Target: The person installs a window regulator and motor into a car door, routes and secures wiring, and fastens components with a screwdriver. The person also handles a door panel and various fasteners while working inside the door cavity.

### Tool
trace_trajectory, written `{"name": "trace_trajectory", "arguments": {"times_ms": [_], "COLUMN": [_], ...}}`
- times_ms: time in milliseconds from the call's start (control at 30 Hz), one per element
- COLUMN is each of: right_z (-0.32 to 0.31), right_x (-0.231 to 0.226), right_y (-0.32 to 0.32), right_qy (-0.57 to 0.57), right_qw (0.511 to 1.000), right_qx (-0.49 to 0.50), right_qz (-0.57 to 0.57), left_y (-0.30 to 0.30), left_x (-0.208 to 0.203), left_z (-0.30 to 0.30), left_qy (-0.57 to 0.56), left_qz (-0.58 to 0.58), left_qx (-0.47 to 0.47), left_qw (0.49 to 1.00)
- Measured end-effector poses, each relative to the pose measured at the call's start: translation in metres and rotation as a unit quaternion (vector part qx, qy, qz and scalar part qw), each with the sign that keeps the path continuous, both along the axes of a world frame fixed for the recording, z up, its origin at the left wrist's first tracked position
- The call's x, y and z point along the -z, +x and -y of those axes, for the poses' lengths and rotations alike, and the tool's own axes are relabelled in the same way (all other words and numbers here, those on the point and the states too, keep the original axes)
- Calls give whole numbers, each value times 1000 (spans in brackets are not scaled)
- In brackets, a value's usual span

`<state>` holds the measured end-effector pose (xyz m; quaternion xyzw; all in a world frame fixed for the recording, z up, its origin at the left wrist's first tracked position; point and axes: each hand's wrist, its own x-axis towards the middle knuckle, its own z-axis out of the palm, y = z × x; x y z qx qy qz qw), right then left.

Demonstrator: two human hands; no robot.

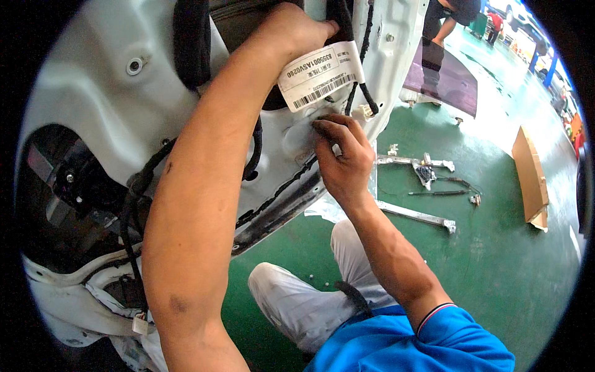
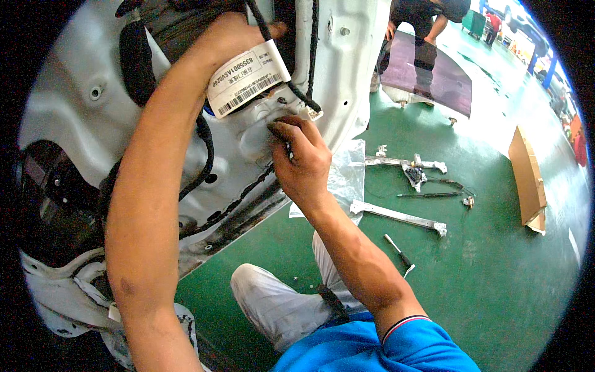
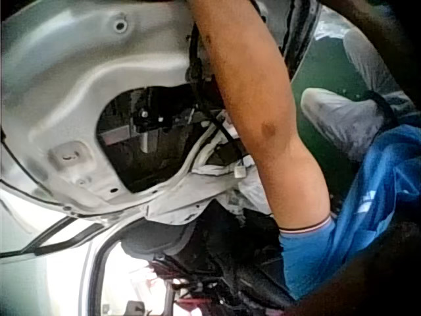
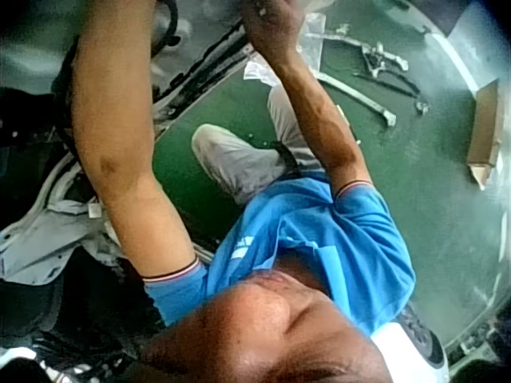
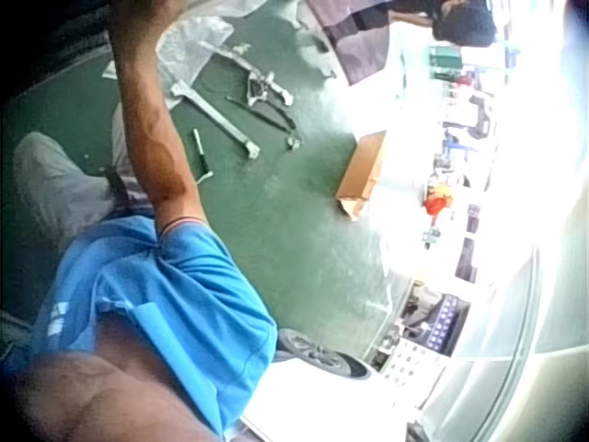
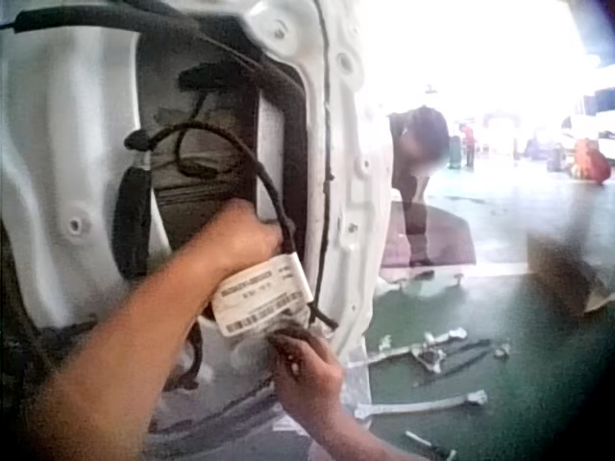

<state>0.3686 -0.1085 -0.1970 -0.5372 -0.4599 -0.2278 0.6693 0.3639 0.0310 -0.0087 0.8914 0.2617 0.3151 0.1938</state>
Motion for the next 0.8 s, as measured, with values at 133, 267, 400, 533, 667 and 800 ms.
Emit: {"name": "trace_trajectory", "arguments": {"times_ms": [133,267,400,533,667,800], "right_z": [-3,-5,-5,-6,-6,-5], "right_x": [2,6,7,6,5,5], "right_y": [1,3,3,3,4,4], "right_qy": [-6,-2,0,-7,-2,-8], "right_qw": [1000,1000,1000,1000,1000,999], "right_qx": [1,12,15,23,24,36], "right_qz": [-18,-17,-2,-1,2,8], "left_y": [-6,-11,-17,-17,-16,-15], "left_x": [-13,-10,-10,-11,-8,-8], "left_z": [-2,15,32,34,29,27], "left_qy": [88,36,-2,-2,-2,2], "left_qz": [-68,-32,-6,0,5,-2], "left_qx": [31,1,-11,-2,12,19], "left_qw": [993,999,1000,1000,1000,1000]}}
